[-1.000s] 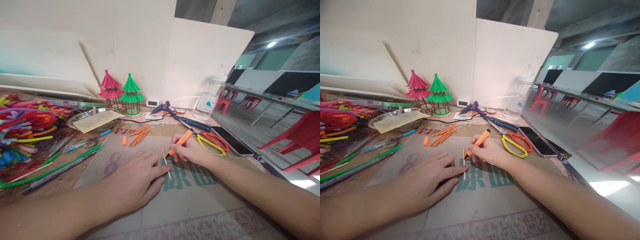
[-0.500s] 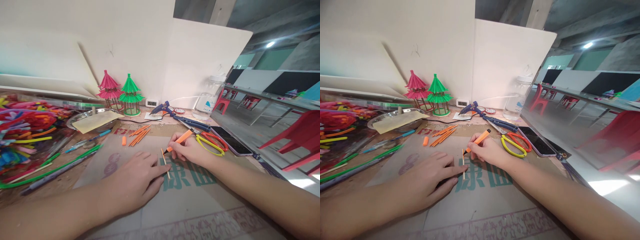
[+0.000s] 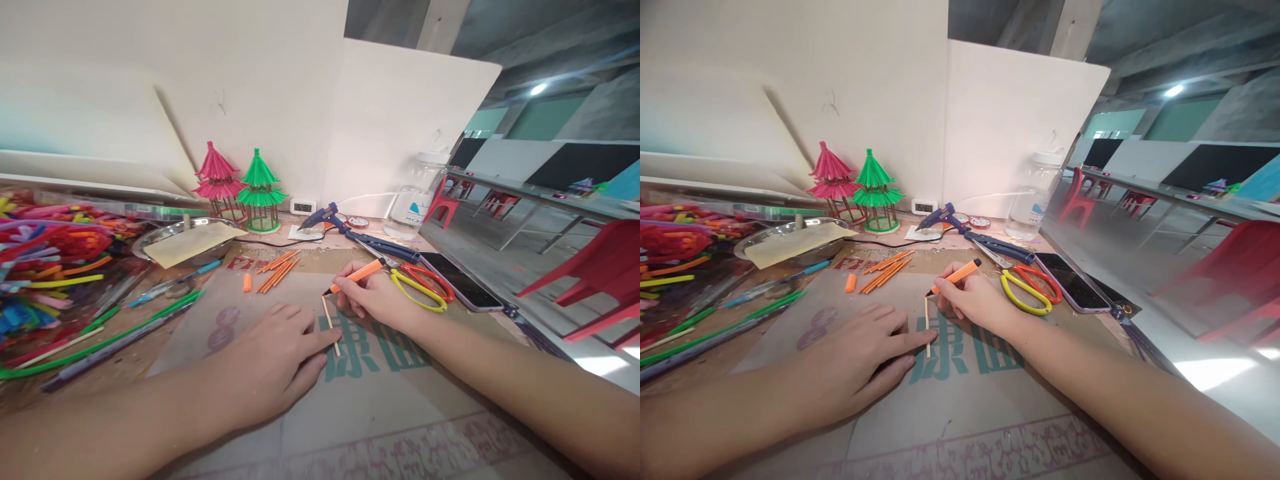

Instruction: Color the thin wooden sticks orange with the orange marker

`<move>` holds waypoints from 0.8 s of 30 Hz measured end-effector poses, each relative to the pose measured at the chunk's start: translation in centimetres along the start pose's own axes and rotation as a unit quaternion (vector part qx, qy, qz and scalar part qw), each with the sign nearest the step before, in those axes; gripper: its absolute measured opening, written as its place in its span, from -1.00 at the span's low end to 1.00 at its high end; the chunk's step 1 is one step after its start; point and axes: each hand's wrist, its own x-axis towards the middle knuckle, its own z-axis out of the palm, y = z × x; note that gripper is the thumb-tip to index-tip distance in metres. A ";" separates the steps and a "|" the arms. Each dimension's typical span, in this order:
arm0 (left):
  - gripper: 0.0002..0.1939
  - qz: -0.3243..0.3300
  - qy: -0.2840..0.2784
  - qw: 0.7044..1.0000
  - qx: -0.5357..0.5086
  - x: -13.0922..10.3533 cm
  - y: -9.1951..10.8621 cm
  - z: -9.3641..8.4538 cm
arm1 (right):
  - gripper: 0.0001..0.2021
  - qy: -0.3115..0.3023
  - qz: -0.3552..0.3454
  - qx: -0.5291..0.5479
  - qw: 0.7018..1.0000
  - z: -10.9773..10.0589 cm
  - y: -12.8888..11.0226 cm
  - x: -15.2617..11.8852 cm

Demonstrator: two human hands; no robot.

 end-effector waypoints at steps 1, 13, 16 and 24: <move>-0.60 -0.001 -0.001 1.000 0.000 0.0 0.0 0.0 | -0.79 -0.001 0.001 -0.004 1.000 0.0 -0.1 0.0; -0.61 0.004 0.010 1.000 -0.006 0.0 -0.1 0.1 | -0.85 -0.008 0.016 -0.015 1.000 0.0 -0.9 -0.4; -0.61 0.004 0.016 1.000 -0.008 0.0 0.0 0.1 | -0.81 -0.001 0.003 -0.014 1.000 -0.1 -0.4 -0.3; -0.59 -0.004 -0.003 1.000 -0.010 0.0 -0.1 0.2 | -0.85 -0.018 0.024 -0.013 0.999 0.0 -0.7 -0.1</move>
